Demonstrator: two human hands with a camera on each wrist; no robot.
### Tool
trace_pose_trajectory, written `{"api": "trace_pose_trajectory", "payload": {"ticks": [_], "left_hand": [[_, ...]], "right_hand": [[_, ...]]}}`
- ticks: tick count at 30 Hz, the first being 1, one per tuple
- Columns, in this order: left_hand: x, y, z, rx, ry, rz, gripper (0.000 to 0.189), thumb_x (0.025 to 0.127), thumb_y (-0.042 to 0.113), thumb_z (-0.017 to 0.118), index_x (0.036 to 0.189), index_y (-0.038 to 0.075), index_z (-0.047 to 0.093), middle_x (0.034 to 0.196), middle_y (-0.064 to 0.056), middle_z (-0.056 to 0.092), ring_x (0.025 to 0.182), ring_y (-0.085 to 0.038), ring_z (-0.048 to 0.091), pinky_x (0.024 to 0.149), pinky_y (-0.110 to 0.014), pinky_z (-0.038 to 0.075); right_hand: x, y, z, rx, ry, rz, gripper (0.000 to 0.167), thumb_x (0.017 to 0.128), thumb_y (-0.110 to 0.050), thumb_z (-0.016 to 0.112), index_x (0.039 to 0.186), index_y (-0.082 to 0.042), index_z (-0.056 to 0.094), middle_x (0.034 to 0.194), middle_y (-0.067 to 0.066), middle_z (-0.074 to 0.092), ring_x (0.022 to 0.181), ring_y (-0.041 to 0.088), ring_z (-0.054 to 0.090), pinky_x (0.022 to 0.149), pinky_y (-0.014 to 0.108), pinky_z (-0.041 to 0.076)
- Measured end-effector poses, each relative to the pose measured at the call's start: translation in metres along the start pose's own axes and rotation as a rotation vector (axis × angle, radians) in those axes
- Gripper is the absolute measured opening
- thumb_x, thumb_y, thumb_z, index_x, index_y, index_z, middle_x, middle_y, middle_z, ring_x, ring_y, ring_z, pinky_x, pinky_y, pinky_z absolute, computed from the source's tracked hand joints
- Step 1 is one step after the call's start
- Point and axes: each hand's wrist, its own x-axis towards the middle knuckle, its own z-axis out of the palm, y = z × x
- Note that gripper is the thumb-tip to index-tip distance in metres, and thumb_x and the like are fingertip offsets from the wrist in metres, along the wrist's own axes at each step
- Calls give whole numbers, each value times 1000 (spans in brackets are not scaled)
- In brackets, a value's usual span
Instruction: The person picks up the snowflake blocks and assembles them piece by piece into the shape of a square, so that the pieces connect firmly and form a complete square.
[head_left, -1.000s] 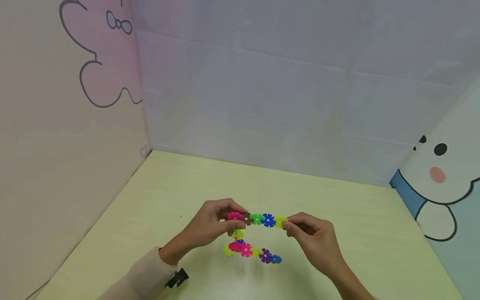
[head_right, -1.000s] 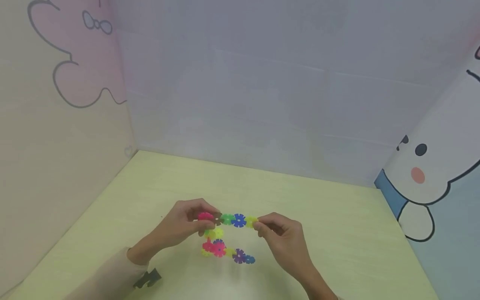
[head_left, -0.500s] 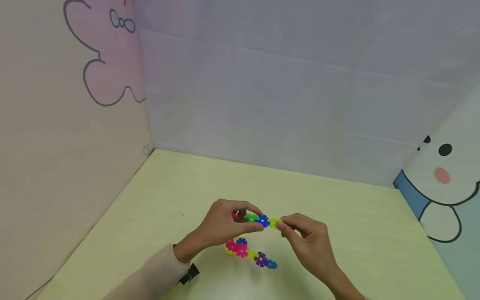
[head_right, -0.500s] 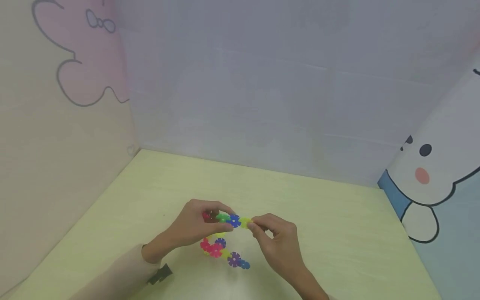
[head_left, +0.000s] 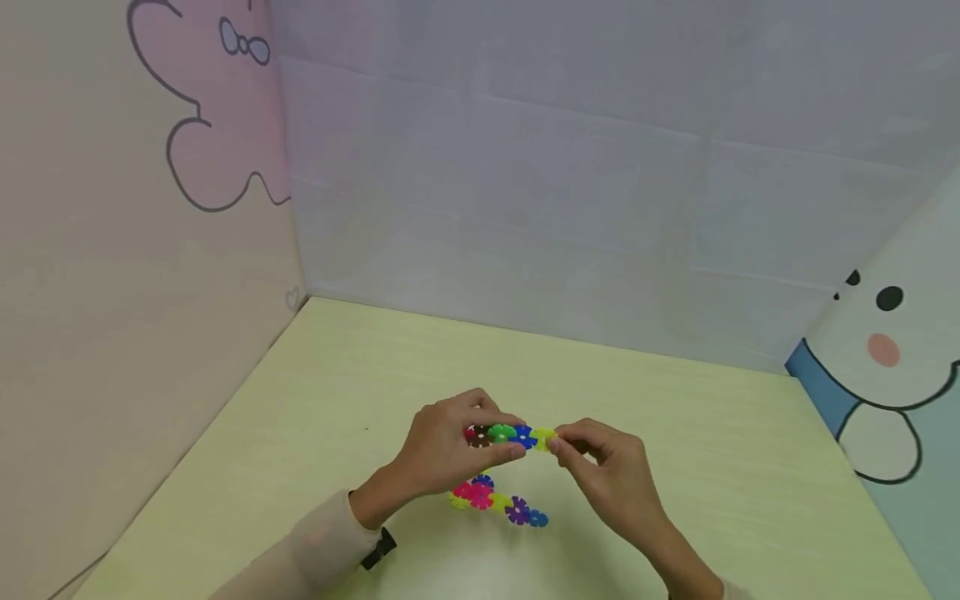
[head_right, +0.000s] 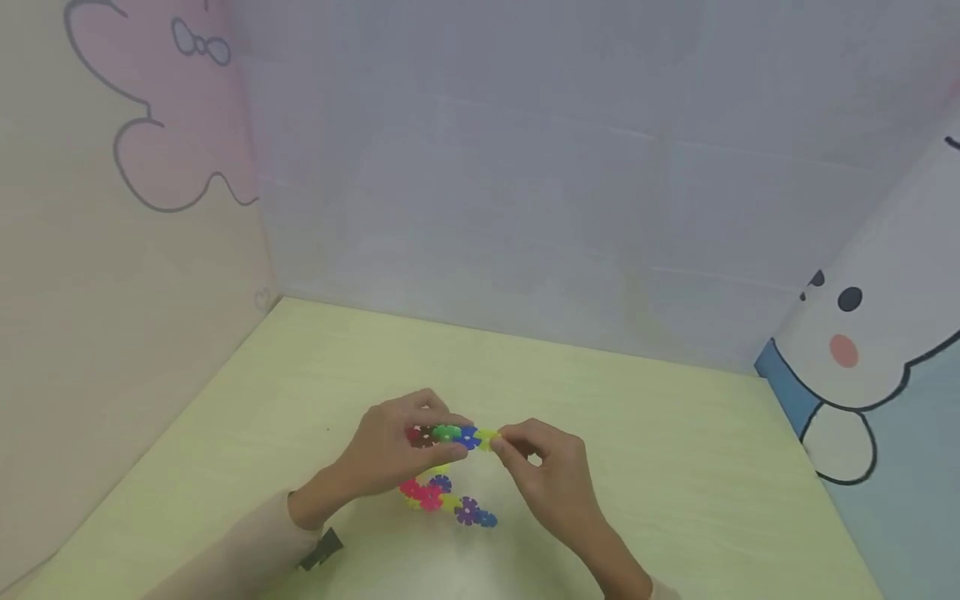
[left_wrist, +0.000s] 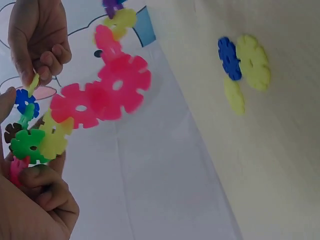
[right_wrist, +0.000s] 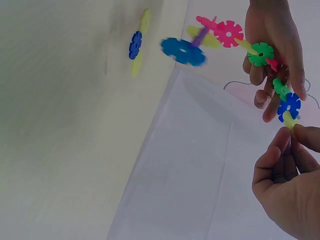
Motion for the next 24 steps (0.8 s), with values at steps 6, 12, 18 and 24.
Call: {"api": "trace_pose_trajectory", "payload": {"ticks": [6,12,18,24], "left_hand": [[7,-6,-6,150,-7,33,35,102,48,58,126,29,73,107,9,65,80,-2,57,71,-26,44],[17,-7,-6,7,-10,68,29,104,38,60,125,22,72,117,3,66,104,-13,59,90,-39,45],[27,3,-7,-52,11,170,13,97,20,74,109,15,76,100,3,67,76,-6,55,65,-19,49],[31,-3,-6,-87,-3,146,7,96,15,75,102,12,76,96,2,76,79,-3,65,69,-22,56]], "right_hand": [[17,3,-7,17,-43,28,6,96,-8,72,97,-11,77,83,-2,73,70,7,65,70,23,58],[32,3,-11,-44,-89,16,5,96,-12,73,97,-13,79,86,0,75,73,6,65,71,22,57],[39,1,-9,-124,-119,-17,5,92,-14,78,93,-19,80,86,-8,76,73,6,62,70,23,55],[41,-7,-7,-228,-56,-74,8,90,-12,80,97,-15,81,87,-8,75,74,2,59,67,19,53]]}}
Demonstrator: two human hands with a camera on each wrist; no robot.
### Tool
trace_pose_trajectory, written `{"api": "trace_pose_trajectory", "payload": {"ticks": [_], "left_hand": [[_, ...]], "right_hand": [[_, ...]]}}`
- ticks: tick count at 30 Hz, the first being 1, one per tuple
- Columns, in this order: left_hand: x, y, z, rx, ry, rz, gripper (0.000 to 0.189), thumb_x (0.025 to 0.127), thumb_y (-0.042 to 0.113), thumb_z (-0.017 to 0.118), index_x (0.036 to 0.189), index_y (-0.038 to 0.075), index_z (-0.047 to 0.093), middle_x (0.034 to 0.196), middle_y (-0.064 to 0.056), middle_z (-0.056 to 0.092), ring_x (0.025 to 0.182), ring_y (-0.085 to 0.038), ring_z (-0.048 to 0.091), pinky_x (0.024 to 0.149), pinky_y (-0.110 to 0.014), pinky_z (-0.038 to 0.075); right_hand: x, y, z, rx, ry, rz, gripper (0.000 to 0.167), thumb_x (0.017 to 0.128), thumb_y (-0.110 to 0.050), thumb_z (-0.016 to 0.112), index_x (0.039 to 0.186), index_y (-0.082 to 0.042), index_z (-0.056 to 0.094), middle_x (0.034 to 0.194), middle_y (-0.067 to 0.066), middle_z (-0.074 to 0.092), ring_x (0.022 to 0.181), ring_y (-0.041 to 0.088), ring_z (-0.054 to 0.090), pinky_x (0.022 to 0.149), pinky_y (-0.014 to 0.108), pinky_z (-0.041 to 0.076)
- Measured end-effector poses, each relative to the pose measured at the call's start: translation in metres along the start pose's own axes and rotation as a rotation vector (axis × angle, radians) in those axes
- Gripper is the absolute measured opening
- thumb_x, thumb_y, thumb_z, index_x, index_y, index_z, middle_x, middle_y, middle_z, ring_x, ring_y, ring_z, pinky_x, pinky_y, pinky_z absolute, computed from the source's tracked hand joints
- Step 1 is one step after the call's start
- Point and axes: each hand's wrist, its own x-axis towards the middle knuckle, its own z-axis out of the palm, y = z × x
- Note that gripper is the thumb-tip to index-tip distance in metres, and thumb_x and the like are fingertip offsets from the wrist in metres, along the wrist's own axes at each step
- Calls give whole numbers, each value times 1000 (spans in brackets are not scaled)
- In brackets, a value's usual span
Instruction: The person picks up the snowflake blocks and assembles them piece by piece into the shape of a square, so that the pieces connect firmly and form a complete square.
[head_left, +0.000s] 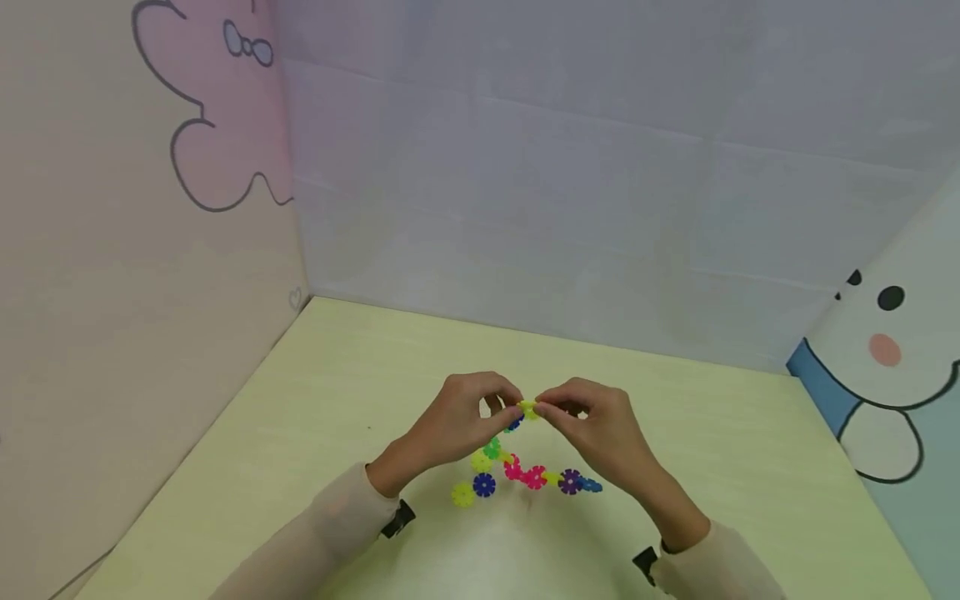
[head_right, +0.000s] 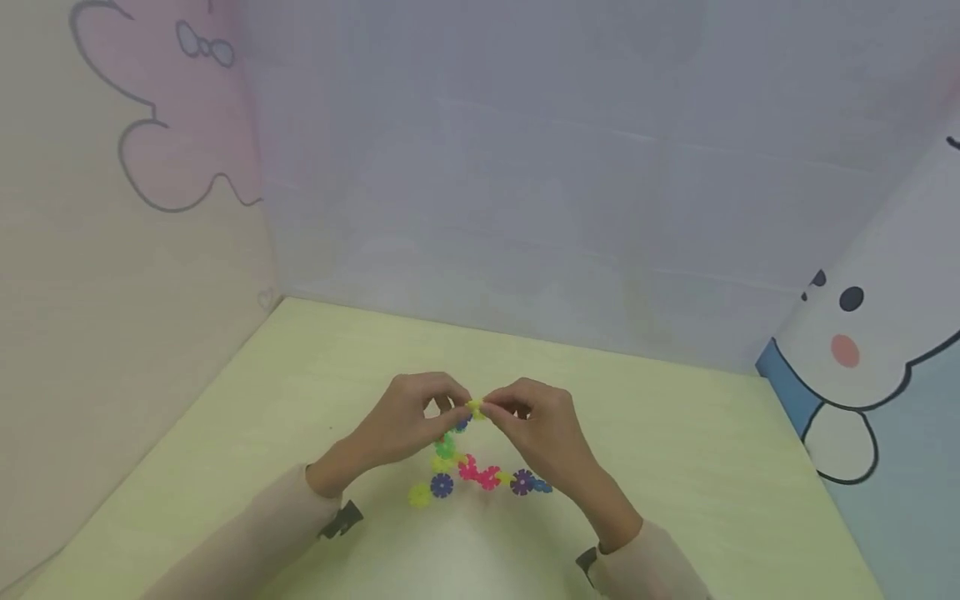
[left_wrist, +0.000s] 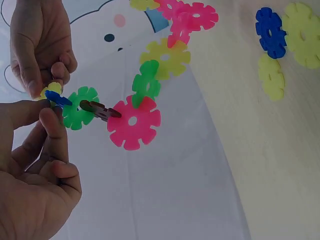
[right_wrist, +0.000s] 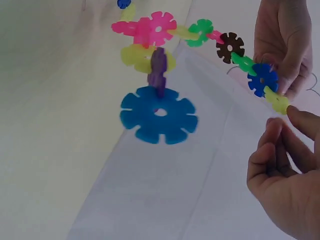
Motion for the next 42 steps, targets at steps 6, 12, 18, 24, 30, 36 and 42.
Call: {"api": "trace_pose_trajectory", "payload": {"ticks": [6,12,18,24,30,36,42], "left_hand": [[-4,-16,-12,-42,145,-166,5,96,16,74,100,14,75,86,4,76,72,-2,67,62,-22,50],[-10,-26,-24,-176,299,-320,6,94,13,74,98,9,73,85,-4,76,73,-11,70,71,-25,56],[-15,-28,-17,-293,267,-358,4,96,11,70,94,9,68,80,-7,75,69,-17,71,57,-24,49],[-15,-30,-13,-342,257,-354,5,98,9,68,93,10,66,83,-8,75,72,-18,74,62,-26,55],[-10,-35,-15,-395,230,-332,4,99,7,66,96,5,65,90,-14,75,78,-17,74,77,-28,61],[-10,-35,-14,-420,204,-344,6,100,7,66,98,2,64,93,-17,74,80,-17,74,85,-39,62],[-13,-29,-12,-451,185,-334,7,99,7,67,99,1,64,95,-18,74,81,-17,74,82,-26,61]], "right_hand": [[-29,-20,-4,38,92,-160,19,88,0,78,97,-16,79,85,-9,72,71,1,56,61,16,48],[-50,-3,49,59,-379,135,5,93,-14,76,92,-14,81,81,-10,69,72,-1,55,62,19,50],[-56,23,103,-147,-447,239,19,85,-22,85,80,-5,78,69,-4,54,67,7,44,59,20,39],[-52,20,117,-262,-460,274,29,82,-29,88,91,-2,79,73,-4,53,66,8,45,59,19,40],[-40,23,111,-111,-495,352,21,82,-17,88,91,-2,77,77,-2,63,72,11,53,64,22,49],[-47,41,98,185,-469,419,10,86,-16,84,86,-11,75,77,-3,70,69,10,59,61,20,52],[-55,23,58,482,-315,595,14,92,-18,79,96,-5,79,88,14,77,76,17,68,72,24,59]]}}
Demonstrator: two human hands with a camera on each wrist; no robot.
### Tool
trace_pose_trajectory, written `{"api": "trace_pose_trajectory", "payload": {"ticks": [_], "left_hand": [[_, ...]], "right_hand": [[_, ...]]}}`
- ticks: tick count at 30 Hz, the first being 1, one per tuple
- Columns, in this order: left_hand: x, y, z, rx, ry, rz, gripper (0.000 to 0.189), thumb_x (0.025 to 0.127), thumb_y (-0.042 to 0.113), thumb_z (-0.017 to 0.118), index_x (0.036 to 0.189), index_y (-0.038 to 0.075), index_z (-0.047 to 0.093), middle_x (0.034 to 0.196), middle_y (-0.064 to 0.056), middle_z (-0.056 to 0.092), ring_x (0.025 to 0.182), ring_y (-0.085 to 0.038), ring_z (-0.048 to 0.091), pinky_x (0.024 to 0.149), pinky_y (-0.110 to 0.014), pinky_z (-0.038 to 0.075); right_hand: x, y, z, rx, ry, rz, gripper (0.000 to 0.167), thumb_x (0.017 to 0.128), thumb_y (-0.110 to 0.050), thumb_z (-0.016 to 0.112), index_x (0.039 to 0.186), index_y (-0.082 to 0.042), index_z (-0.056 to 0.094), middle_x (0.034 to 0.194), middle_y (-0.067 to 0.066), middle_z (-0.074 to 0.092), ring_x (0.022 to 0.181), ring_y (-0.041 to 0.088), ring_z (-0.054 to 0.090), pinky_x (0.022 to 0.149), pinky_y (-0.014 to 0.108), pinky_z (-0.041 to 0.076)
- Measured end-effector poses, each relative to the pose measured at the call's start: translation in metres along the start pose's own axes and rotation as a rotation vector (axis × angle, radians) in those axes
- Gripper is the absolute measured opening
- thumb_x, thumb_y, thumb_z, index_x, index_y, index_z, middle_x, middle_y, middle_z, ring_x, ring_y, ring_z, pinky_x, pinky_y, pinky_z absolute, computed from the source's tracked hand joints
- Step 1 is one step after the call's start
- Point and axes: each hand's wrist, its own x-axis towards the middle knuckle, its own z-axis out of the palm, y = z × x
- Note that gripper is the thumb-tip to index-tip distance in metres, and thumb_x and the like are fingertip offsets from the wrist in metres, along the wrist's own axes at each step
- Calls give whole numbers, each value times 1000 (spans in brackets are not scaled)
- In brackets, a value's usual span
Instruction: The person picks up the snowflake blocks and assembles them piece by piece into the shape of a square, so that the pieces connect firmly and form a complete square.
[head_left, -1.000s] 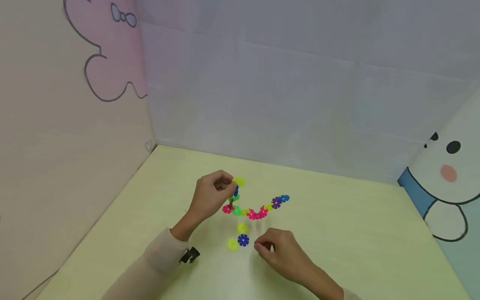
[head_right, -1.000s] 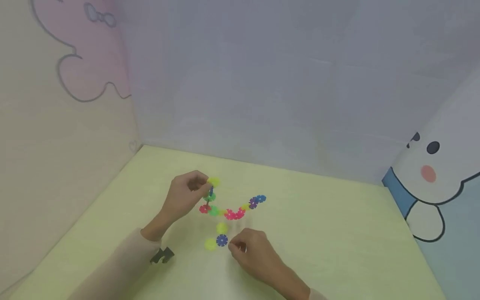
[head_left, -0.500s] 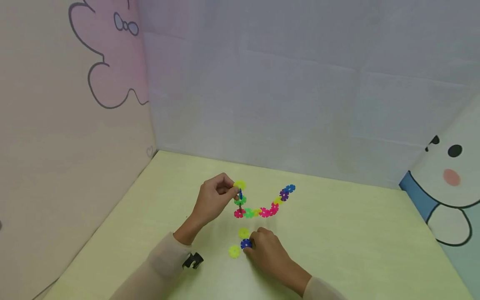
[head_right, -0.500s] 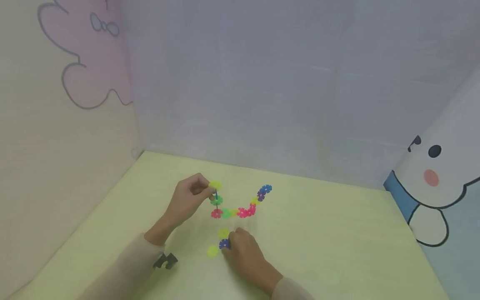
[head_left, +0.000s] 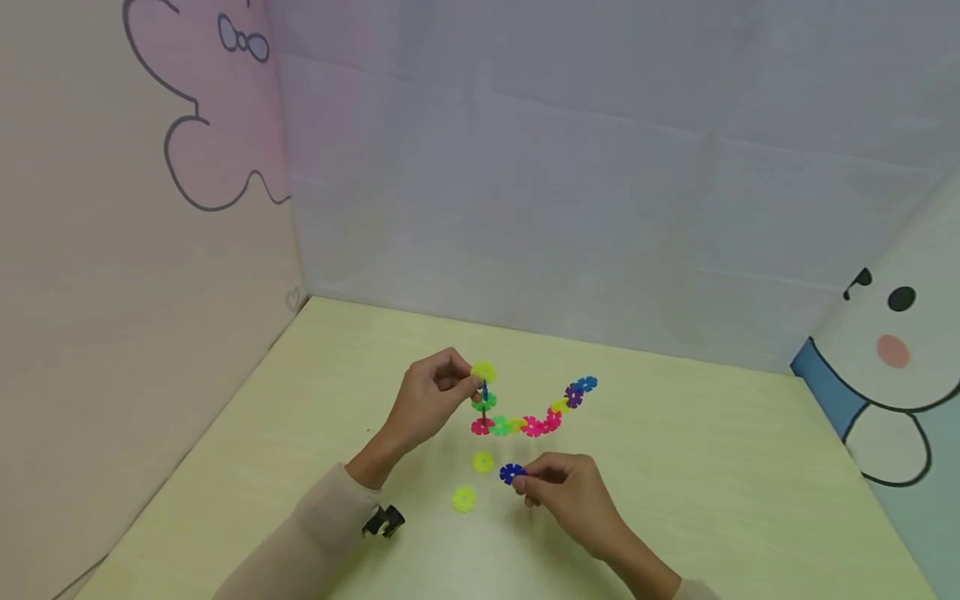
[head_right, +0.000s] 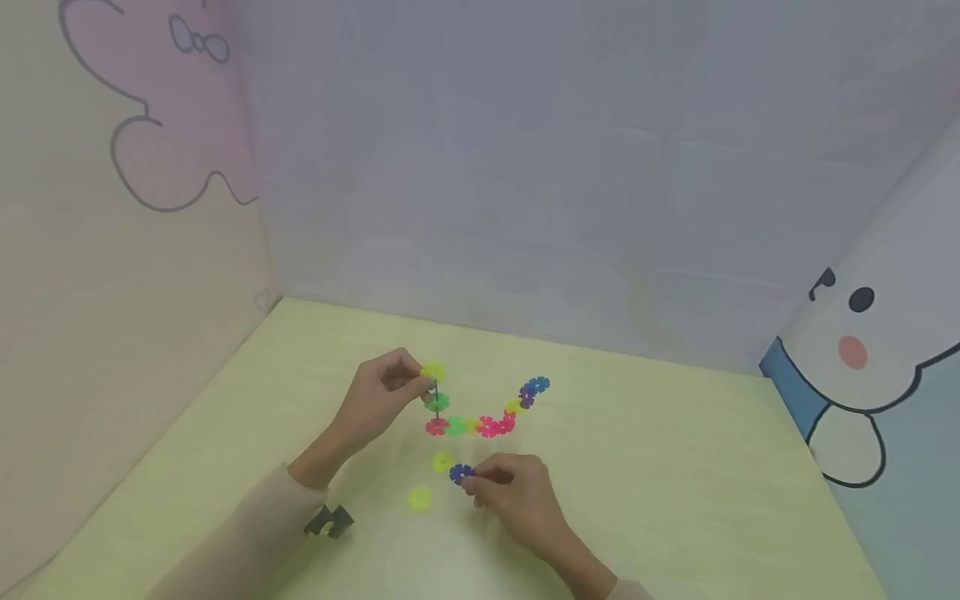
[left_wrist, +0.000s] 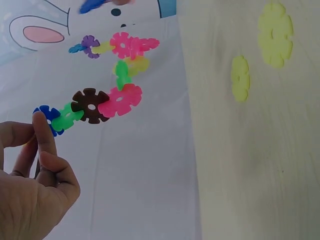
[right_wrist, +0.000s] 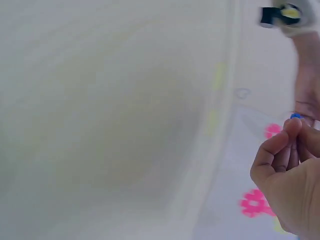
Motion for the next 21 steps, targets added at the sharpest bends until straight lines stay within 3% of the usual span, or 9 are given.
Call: {"api": "trace_pose_trajectory", "payload": {"ticks": [3,8,12,21], "left_hand": [[-5,2,4,-7,-14,9,6,99,7,67,98,2,65,94,-17,75,80,-18,75,80,-25,61],[-19,4,17,16,-43,41,5,98,10,70,96,6,68,90,-12,77,79,-23,76,72,-26,58],[-31,8,30,37,-45,70,4,98,11,71,95,8,70,86,-8,77,77,-26,75,67,-24,53],[-36,8,37,61,-68,94,5,98,14,71,96,9,72,84,-5,78,74,-9,72,68,-25,52]], "right_hand": [[-13,-26,-15,92,73,-4,17,95,-18,75,97,-1,78,88,17,76,77,18,69,78,25,59],[-18,-57,-36,231,132,-27,22,101,-10,65,107,11,71,85,8,73,75,15,67,80,26,60],[-14,-62,-38,304,145,39,23,103,-8,62,108,14,67,82,6,70,73,16,65,74,25,60],[-12,-62,-35,345,129,89,21,102,-9,63,102,12,68,77,5,67,68,14,60,68,22,58]]}}
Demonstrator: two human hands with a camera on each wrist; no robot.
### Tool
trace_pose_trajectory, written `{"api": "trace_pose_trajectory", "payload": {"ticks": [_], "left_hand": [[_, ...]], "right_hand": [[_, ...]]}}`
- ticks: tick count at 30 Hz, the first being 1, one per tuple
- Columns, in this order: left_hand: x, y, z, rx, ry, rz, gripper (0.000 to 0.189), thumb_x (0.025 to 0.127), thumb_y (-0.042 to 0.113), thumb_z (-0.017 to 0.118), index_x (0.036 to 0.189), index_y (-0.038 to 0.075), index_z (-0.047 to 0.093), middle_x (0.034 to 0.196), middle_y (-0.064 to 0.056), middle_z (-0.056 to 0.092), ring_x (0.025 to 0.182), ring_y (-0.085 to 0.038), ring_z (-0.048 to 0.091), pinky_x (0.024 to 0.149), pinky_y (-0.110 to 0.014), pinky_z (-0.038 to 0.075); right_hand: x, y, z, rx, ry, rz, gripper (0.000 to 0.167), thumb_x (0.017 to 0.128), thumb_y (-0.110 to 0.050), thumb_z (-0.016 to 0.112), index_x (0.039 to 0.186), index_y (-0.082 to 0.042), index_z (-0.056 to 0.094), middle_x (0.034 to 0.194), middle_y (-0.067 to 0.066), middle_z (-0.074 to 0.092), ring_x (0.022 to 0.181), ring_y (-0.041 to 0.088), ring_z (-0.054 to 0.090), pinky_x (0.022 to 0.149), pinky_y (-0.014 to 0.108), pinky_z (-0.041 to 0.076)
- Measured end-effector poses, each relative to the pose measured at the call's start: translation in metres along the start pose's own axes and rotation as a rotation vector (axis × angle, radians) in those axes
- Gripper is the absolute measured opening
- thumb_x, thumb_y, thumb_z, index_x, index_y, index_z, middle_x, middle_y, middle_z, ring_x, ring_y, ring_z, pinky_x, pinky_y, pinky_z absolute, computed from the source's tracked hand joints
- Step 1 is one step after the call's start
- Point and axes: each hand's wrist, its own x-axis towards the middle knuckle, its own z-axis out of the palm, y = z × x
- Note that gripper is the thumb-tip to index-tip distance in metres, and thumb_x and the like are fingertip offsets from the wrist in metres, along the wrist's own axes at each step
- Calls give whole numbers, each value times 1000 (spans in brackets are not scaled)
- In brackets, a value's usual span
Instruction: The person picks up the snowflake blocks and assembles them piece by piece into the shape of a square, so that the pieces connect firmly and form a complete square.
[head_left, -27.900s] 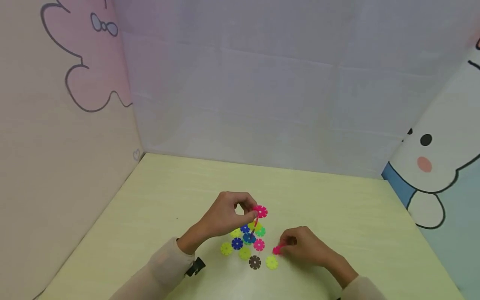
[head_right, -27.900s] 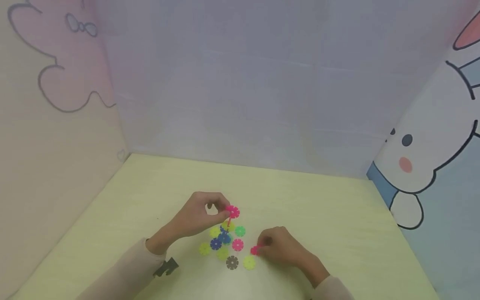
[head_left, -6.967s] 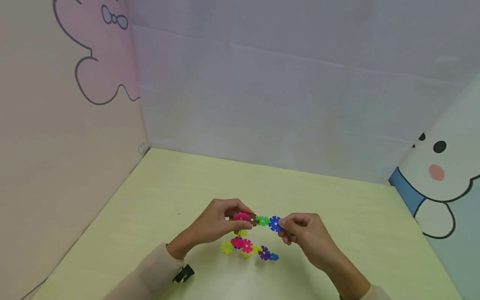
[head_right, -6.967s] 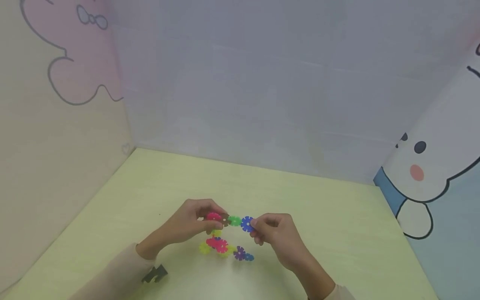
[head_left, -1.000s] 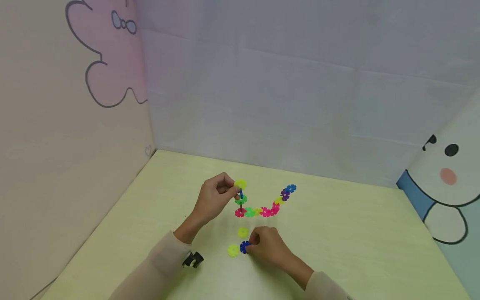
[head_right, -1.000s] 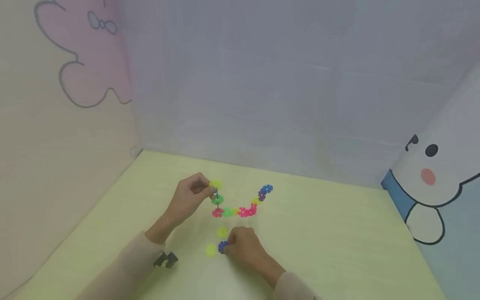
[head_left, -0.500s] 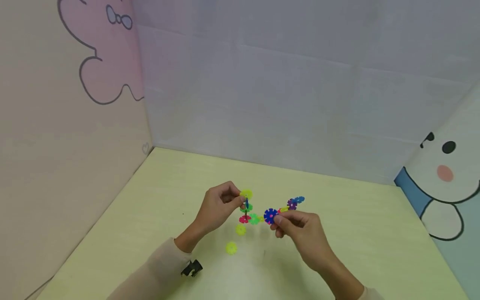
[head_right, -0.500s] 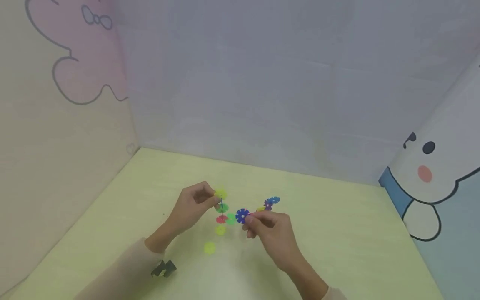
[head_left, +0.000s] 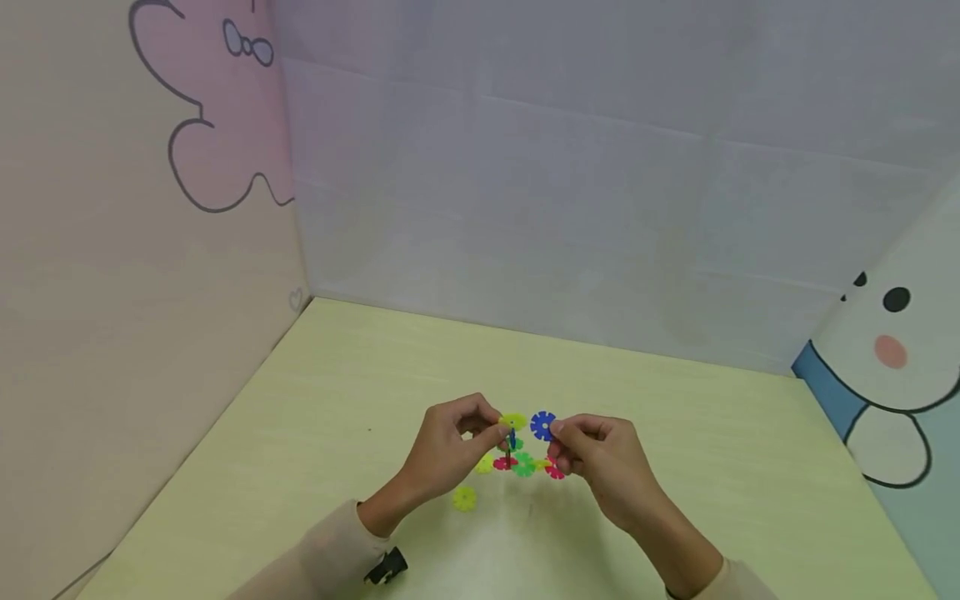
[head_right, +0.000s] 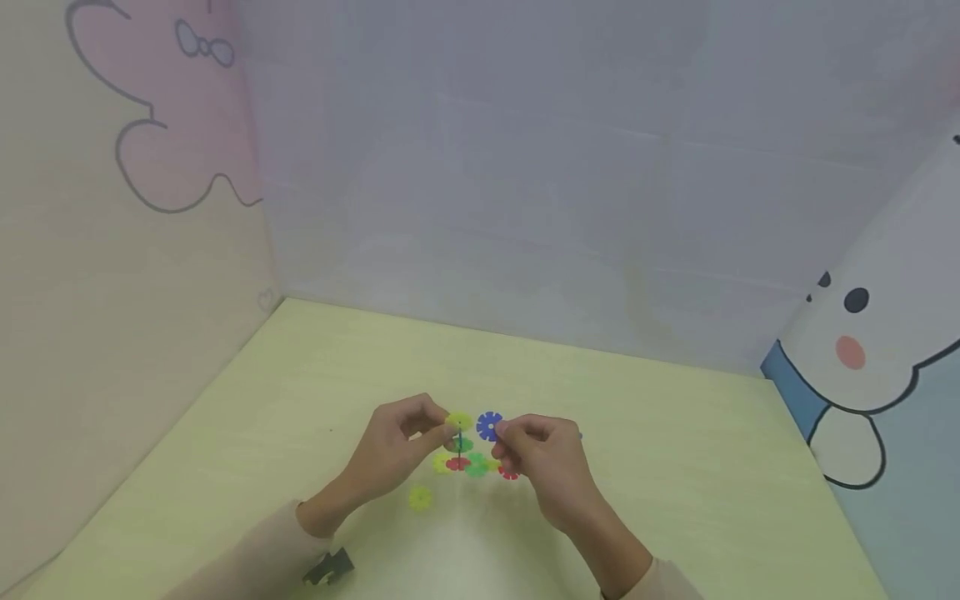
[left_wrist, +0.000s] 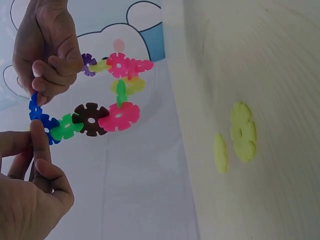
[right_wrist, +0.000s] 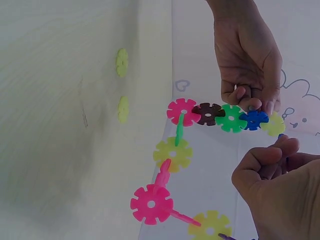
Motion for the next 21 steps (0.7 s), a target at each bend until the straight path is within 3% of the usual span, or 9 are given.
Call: {"api": "trace_pose_trajectory", "payload": {"ticks": [5,14,18,21], "left_hand": [[-1,-5,0,21,-30,21,5,98,15,71,97,10,72,85,-5,78,74,-9,71,69,-26,50],[-4,-6,0,35,-62,61,4,98,14,71,95,12,73,85,-4,77,76,-27,74,70,-25,55],[-4,-6,0,62,-67,102,4,97,11,72,93,12,72,84,-5,77,74,-27,72,70,-25,57],[-3,-8,1,95,-59,132,6,96,9,73,92,13,72,83,-6,76,72,-19,70,70,-25,57]], "right_hand": [[0,-2,-2,-49,-33,5,20,102,-6,61,105,12,68,78,5,67,69,14,60,67,22,57],[0,1,-4,-133,-94,-3,22,101,-10,64,102,12,68,76,3,66,66,14,58,63,22,51],[2,5,-2,-138,-84,3,21,101,-10,65,101,11,69,75,4,66,64,14,57,62,22,50],[3,9,-1,-131,-75,11,20,101,-9,64,102,11,69,76,4,67,65,15,57,63,22,52]]}}
